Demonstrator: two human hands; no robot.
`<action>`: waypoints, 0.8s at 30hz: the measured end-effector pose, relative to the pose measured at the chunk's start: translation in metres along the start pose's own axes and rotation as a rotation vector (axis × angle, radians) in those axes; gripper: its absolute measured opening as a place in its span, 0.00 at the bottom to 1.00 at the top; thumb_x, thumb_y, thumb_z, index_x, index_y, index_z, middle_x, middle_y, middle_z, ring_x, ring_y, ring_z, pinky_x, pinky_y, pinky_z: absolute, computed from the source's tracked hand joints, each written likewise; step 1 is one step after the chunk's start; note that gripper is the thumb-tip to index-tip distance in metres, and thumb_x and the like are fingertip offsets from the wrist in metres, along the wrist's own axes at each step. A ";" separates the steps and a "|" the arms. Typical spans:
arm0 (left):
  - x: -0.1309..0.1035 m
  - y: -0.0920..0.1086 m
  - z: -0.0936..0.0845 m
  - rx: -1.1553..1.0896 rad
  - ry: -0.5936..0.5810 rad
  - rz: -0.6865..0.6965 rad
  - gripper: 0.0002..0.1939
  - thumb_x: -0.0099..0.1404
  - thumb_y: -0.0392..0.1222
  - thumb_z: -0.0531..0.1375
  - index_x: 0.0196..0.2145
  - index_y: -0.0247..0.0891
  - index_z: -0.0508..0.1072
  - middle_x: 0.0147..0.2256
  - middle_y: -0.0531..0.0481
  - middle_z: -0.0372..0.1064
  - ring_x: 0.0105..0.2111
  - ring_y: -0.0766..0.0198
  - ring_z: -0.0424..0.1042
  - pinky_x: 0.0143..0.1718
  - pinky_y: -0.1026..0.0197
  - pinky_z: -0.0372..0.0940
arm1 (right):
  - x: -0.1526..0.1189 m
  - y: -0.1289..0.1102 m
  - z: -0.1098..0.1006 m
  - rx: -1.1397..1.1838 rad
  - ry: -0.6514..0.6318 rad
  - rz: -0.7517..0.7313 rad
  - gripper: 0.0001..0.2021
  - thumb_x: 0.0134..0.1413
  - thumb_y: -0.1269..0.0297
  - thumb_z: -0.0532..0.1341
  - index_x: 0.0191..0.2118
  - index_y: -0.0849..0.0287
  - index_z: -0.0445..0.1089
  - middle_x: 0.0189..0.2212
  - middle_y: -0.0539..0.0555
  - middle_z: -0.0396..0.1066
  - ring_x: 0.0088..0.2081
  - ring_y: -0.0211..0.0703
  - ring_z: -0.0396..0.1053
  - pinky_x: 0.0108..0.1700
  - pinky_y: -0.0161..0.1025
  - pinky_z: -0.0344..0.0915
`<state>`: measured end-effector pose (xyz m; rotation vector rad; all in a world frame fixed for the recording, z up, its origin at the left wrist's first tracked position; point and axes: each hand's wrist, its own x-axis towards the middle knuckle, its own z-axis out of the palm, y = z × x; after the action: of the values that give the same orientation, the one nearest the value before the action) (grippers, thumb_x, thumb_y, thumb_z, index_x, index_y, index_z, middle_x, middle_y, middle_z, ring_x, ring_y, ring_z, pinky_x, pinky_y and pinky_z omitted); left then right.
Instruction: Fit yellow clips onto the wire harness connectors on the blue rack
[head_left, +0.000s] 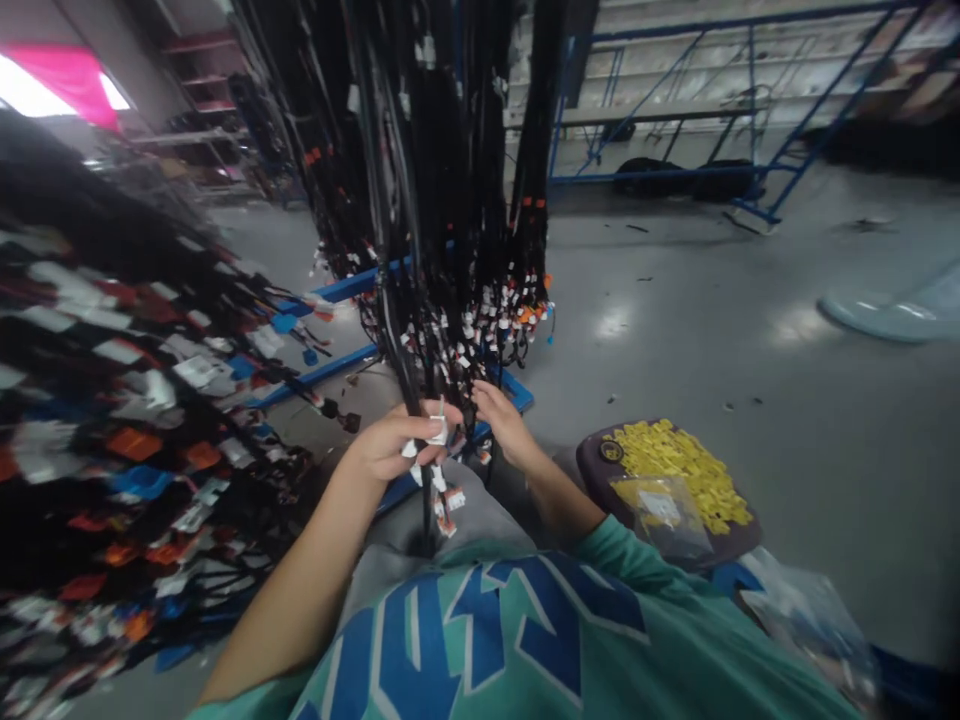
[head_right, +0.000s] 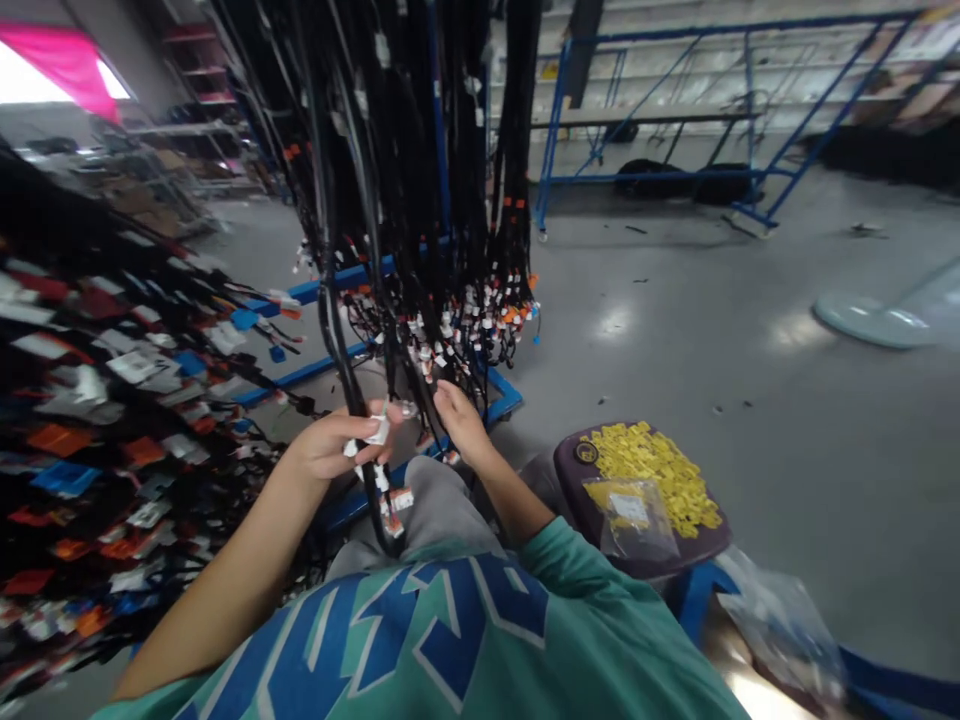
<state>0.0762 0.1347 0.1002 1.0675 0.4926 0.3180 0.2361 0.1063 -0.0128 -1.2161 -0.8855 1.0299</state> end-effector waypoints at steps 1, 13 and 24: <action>0.003 -0.001 -0.001 -0.014 -0.010 0.002 0.14 0.43 0.42 0.67 0.26 0.31 0.71 0.13 0.55 0.61 0.11 0.73 0.57 0.22 0.65 0.62 | -0.005 0.011 -0.011 -0.044 0.070 0.013 0.19 0.52 0.53 0.54 0.49 0.54 0.63 0.51 0.54 0.64 0.51 0.41 0.62 0.48 0.40 0.62; 0.034 -0.005 0.003 -0.006 -0.030 0.090 0.16 0.47 0.51 0.67 0.25 0.34 0.72 0.14 0.56 0.59 0.11 0.74 0.57 0.21 0.64 0.64 | -0.213 0.100 -0.219 -0.670 0.633 0.488 0.06 0.36 0.72 0.55 0.20 0.55 0.67 0.24 0.56 0.70 0.33 0.52 0.68 0.42 0.46 0.62; 0.033 -0.004 0.011 -0.072 -0.032 0.109 0.08 0.54 0.44 0.63 0.31 0.39 0.74 0.17 0.57 0.60 0.12 0.75 0.56 0.22 0.65 0.60 | -0.195 0.132 -0.250 -1.066 0.703 0.672 0.13 0.54 0.68 0.52 0.40 0.65 0.71 0.42 0.63 0.70 0.48 0.48 0.67 0.49 0.39 0.60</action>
<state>0.1103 0.1406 0.0931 1.0297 0.3924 0.4119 0.3930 -0.1494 -0.1806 -2.6903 -0.4132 0.4683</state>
